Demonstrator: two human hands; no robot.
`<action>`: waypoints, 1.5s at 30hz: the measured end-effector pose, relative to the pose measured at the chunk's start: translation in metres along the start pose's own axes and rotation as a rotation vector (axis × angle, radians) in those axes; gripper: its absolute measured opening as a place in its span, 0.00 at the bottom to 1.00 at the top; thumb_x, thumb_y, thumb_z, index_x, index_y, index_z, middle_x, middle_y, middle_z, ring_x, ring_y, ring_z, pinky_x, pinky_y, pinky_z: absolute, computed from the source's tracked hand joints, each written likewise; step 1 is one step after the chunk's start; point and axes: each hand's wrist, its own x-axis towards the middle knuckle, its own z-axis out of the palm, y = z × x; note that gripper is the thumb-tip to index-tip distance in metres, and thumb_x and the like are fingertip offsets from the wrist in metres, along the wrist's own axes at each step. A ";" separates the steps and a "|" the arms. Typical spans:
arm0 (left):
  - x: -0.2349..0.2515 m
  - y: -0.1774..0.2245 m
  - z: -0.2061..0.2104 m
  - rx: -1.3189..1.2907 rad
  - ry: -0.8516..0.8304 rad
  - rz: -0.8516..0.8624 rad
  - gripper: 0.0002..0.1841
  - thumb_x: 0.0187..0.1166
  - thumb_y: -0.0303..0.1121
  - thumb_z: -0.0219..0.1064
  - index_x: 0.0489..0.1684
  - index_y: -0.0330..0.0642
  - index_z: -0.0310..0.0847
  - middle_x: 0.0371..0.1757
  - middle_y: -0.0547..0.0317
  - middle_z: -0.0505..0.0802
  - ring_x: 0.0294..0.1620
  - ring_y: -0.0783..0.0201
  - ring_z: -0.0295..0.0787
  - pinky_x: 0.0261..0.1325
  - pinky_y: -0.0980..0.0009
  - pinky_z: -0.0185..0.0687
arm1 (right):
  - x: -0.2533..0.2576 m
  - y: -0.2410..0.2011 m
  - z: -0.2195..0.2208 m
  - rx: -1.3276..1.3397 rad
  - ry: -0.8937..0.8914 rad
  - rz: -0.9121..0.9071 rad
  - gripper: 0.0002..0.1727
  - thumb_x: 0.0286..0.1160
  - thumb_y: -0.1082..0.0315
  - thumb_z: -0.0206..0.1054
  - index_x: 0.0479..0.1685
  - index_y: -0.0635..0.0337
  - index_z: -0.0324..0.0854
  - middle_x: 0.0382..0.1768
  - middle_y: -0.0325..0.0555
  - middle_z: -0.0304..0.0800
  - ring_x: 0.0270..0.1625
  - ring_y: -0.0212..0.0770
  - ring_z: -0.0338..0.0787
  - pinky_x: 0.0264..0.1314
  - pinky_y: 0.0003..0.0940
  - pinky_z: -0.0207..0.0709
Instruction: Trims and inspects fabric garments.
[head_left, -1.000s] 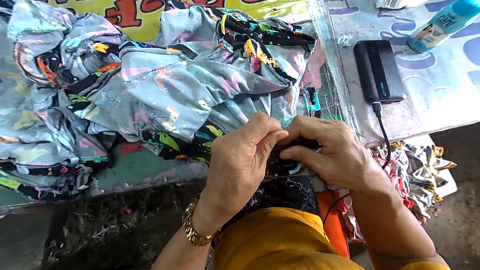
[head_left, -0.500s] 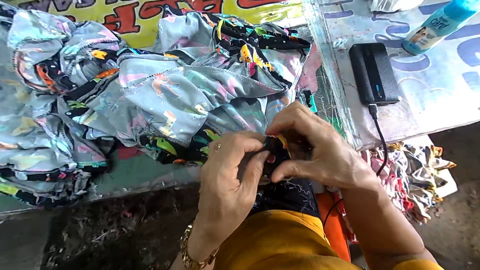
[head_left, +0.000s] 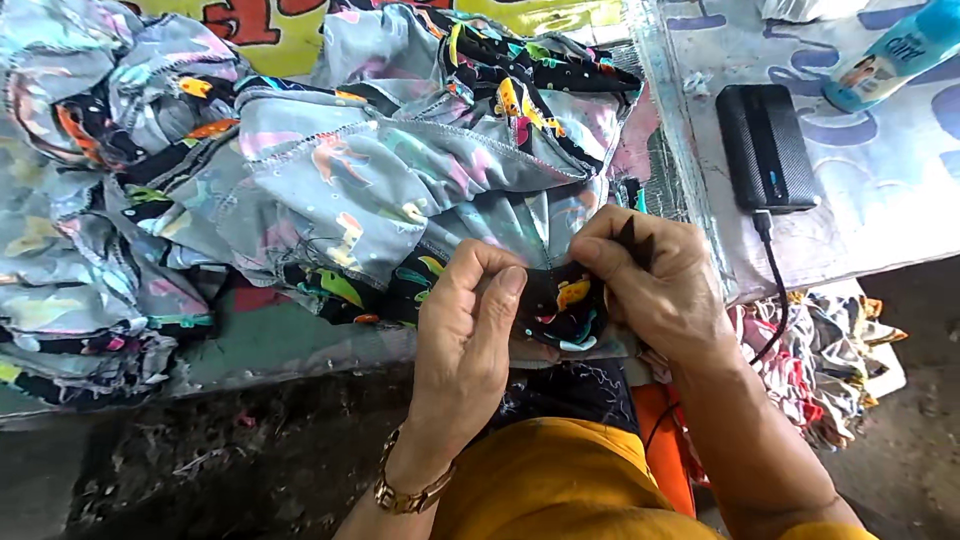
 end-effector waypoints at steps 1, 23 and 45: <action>0.000 0.001 -0.001 0.002 -0.004 -0.003 0.07 0.88 0.29 0.54 0.43 0.48 0.78 0.30 0.72 0.80 0.27 0.79 0.75 0.30 0.86 0.73 | 0.000 0.000 0.000 0.013 0.023 -0.009 0.08 0.85 0.72 0.62 0.36 0.62 0.82 0.21 0.34 0.79 0.15 0.20 0.73 0.14 0.13 0.69; -0.033 -0.021 -0.010 0.528 -0.015 0.445 0.03 0.86 0.35 0.66 0.45 0.48 0.82 0.44 0.66 0.93 0.52 0.72 0.88 0.75 0.62 0.71 | -0.039 -0.001 -0.012 -0.622 -0.033 -0.329 0.04 0.78 0.71 0.65 0.44 0.58 0.84 0.42 0.45 0.89 0.39 0.32 0.87 0.34 0.22 0.77; -0.065 -0.040 -0.011 0.805 0.076 0.555 0.13 0.80 0.44 0.71 0.57 0.55 0.80 0.55 0.68 0.87 0.62 0.69 0.81 0.81 0.56 0.54 | -0.085 0.036 -0.012 -0.710 0.053 -0.361 0.04 0.82 0.69 0.65 0.48 0.54 0.81 0.43 0.47 0.87 0.39 0.37 0.85 0.35 0.25 0.75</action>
